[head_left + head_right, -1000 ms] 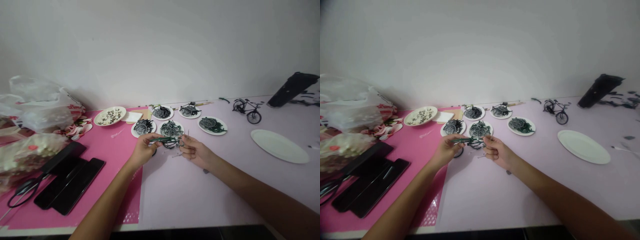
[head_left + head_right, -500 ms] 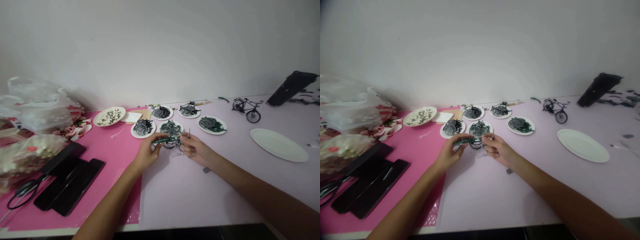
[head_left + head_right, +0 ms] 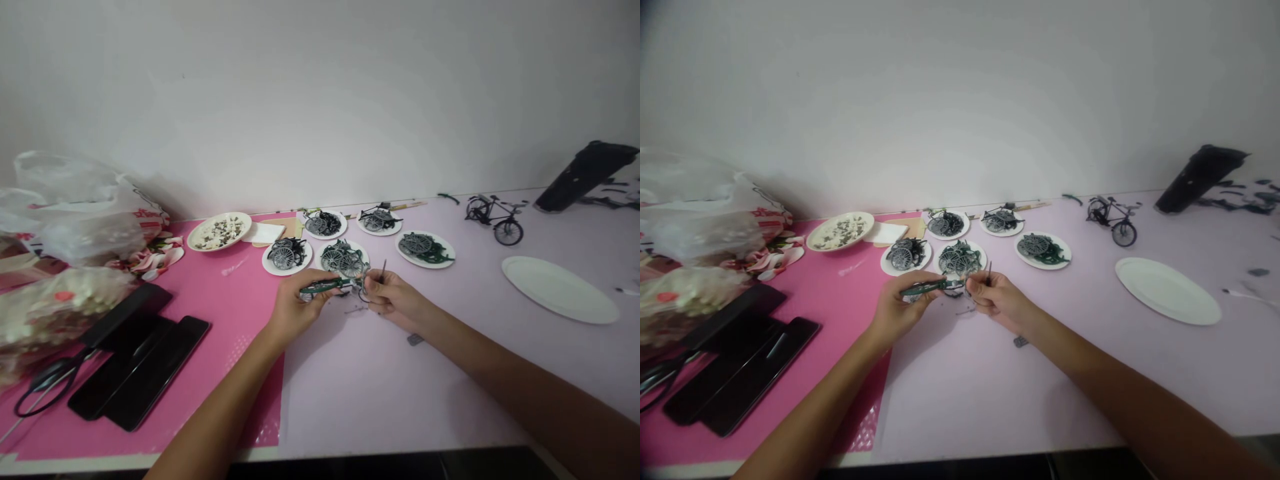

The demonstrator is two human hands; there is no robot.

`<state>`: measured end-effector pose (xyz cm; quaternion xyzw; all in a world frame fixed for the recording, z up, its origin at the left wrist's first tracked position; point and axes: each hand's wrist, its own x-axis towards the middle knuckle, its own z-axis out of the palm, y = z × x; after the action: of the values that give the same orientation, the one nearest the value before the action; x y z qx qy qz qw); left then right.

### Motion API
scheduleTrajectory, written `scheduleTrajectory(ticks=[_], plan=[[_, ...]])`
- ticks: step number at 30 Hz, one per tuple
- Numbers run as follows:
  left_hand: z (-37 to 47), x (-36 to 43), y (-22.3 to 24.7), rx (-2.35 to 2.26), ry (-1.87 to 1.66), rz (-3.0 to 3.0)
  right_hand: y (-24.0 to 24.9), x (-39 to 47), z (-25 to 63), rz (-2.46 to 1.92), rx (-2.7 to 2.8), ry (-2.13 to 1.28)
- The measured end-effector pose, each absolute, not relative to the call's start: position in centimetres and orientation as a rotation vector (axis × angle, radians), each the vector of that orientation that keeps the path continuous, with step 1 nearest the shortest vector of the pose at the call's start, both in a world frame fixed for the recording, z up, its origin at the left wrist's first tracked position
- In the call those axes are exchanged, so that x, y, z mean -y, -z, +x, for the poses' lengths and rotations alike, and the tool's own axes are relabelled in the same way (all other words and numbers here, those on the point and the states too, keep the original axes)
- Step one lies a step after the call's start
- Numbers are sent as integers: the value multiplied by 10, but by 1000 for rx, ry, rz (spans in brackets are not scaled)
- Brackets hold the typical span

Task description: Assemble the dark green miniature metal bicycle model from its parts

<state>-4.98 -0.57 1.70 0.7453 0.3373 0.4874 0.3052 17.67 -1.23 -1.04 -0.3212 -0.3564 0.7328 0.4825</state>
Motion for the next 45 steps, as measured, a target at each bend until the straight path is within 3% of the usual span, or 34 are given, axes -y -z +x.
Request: scheduleTrajectory(ticks=[45], plan=[[-44, 8, -6, -713, -1310, 1872, 1, 13, 189, -958, 1011, -1923]])
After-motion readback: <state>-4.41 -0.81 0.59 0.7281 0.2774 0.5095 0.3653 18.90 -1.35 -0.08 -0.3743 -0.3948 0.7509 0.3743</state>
